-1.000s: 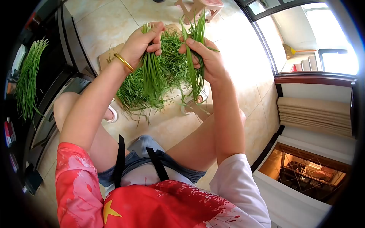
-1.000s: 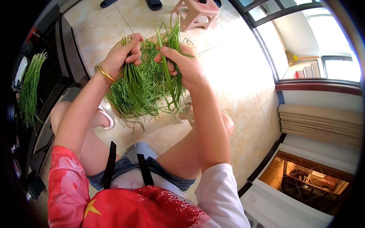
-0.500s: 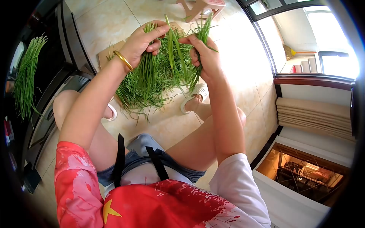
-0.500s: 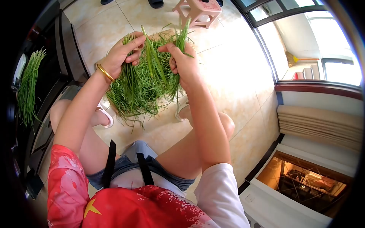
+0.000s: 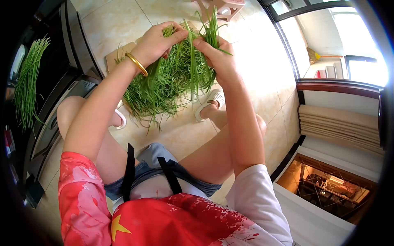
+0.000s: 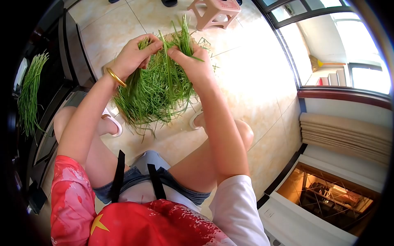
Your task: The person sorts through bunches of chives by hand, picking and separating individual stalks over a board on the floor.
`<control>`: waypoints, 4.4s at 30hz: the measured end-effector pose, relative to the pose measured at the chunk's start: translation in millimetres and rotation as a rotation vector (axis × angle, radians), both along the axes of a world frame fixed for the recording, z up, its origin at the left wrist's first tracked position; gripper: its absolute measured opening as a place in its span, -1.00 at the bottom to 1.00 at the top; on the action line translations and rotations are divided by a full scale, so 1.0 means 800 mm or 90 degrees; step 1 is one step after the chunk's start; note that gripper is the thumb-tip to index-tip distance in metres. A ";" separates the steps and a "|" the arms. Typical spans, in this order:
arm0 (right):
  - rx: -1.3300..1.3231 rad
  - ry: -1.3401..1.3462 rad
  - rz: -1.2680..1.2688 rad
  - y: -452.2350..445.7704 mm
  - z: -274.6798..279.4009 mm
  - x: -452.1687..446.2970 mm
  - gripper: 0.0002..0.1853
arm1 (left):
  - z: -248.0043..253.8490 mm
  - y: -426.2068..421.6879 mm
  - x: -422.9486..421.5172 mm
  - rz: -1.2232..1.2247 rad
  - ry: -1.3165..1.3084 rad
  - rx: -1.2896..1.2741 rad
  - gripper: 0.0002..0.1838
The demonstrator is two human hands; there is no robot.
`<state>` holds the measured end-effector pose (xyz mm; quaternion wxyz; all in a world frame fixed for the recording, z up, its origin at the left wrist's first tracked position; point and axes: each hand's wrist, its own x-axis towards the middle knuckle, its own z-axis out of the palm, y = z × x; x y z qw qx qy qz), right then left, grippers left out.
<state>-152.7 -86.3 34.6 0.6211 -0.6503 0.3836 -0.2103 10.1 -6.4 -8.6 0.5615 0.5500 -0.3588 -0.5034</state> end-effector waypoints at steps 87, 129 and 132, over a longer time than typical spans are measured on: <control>-0.027 0.074 0.121 -0.007 -0.005 -0.004 -0.67 | -0.003 0.008 0.009 0.037 0.189 -0.059 -0.75; 0.064 0.005 -0.059 -0.042 -0.010 -0.057 -0.77 | -0.026 -0.015 0.011 0.037 0.127 -0.016 -0.70; 0.081 0.001 -0.059 -0.036 -0.011 -0.055 -0.79 | -0.026 -0.009 -0.015 0.040 -0.038 -0.003 -0.54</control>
